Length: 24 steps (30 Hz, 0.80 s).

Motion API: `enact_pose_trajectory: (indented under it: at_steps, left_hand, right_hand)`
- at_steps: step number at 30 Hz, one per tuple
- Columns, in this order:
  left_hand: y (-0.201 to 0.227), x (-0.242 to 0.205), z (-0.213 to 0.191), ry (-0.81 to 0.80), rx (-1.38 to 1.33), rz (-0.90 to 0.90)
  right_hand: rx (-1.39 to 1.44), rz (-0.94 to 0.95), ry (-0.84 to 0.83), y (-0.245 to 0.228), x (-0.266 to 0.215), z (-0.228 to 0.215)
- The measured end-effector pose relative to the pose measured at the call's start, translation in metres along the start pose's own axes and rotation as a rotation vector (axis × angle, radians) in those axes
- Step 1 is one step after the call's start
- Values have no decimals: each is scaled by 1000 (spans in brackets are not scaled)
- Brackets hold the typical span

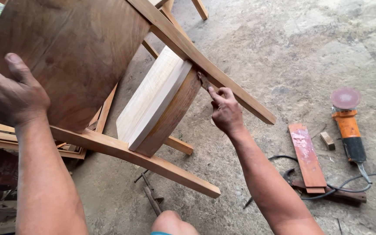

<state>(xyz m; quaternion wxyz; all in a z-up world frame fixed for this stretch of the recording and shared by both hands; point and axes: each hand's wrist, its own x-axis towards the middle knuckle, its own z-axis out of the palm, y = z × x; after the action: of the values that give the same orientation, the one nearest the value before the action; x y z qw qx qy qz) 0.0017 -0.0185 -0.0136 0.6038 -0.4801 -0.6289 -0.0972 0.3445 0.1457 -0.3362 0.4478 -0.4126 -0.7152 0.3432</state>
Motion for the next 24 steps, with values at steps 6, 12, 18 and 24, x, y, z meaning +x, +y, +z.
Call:
enact_pose_trajectory:
  at_steps: [6, 12, 18, 24]
  left_hand:
    - [13, 12, -11, -36, -13, -106]
    - [11, 5, -8, -49, -63, -74]
    - [7, 6, 2, -31, -86, -76]
    - [17, 10, -11, -35, -95, -89]
  right_hand:
    - [161, -37, 124, -4, -5, -35]
    - [200, -120, 30, 5, 13, -32]
    - [203, -58, -246, 10, 31, -43]
    - [239, 3, -331, 8, 26, -48]
